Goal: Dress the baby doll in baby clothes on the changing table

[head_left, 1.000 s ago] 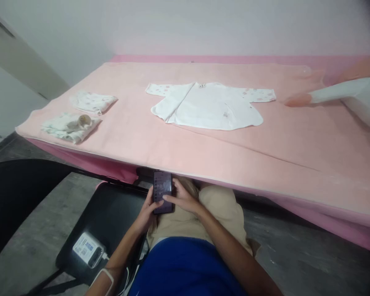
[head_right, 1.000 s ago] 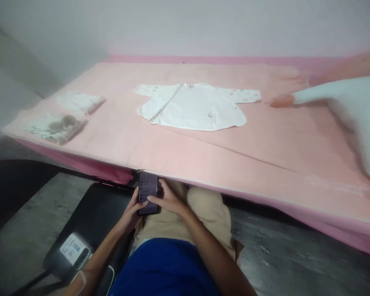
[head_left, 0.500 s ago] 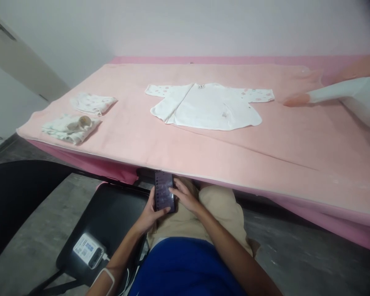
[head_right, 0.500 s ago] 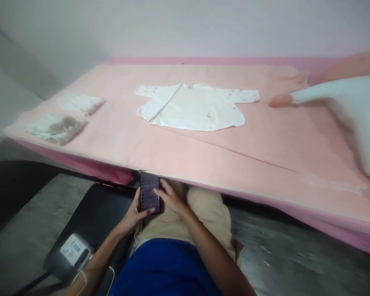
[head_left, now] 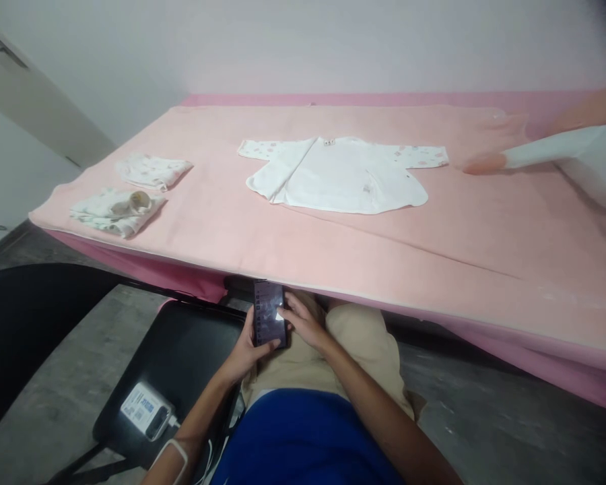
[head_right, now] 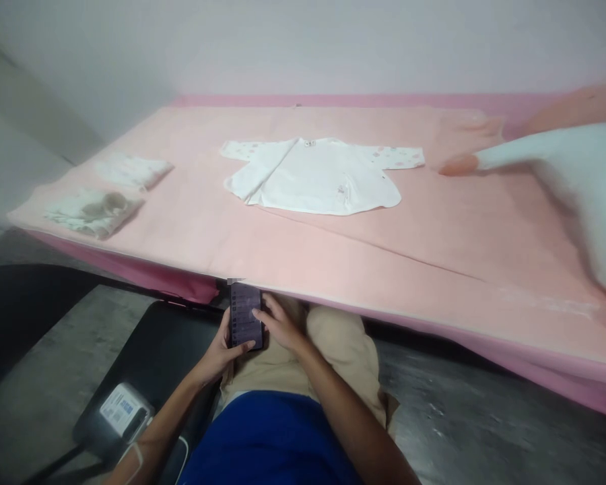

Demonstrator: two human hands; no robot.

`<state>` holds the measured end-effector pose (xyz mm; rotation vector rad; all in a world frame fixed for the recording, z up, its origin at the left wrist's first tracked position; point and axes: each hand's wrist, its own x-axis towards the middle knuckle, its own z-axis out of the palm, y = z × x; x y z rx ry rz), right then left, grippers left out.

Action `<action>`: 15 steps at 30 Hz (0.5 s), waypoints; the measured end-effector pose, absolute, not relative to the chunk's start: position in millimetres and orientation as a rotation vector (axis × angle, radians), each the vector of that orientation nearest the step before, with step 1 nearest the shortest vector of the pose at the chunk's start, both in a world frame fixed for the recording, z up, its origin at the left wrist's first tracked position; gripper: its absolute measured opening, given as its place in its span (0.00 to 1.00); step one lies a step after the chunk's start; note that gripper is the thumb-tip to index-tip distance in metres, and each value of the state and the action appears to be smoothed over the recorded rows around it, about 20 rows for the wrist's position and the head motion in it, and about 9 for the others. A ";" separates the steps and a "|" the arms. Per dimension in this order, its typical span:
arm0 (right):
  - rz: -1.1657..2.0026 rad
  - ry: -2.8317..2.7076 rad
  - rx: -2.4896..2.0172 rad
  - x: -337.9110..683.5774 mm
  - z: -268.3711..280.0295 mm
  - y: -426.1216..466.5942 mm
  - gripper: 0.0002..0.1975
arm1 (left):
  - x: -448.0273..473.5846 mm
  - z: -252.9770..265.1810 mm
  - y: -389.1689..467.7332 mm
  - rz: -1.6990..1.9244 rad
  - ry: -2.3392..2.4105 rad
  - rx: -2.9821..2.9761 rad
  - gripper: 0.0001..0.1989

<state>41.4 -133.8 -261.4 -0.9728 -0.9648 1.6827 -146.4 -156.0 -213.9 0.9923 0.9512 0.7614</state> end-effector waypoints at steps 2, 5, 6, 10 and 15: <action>1.682 -0.963 -0.963 41.3 -262.4 -133.7 0.23 | -146.2 -212.7 -156.0 0.758 0.954 1.005 0.50; 1.677 -0.964 -0.957 40.5 -265.6 -133.0 0.23 | -145.6 -210.7 -155.8 0.759 0.971 1.031 0.49; 1.676 -0.962 -0.957 40.3 -266.5 -132.7 0.24 | -145.3 -210.2 -155.9 0.756 0.973 1.036 0.49; 1.673 -0.960 -0.948 40.6 -266.9 -131.9 0.23 | -143.7 -209.0 -156.3 0.757 0.960 1.021 0.51; 1.681 -0.959 -0.935 41.7 -263.4 -132.4 0.23 | -141.6 -206.9 -156.7 0.758 0.955 1.020 0.53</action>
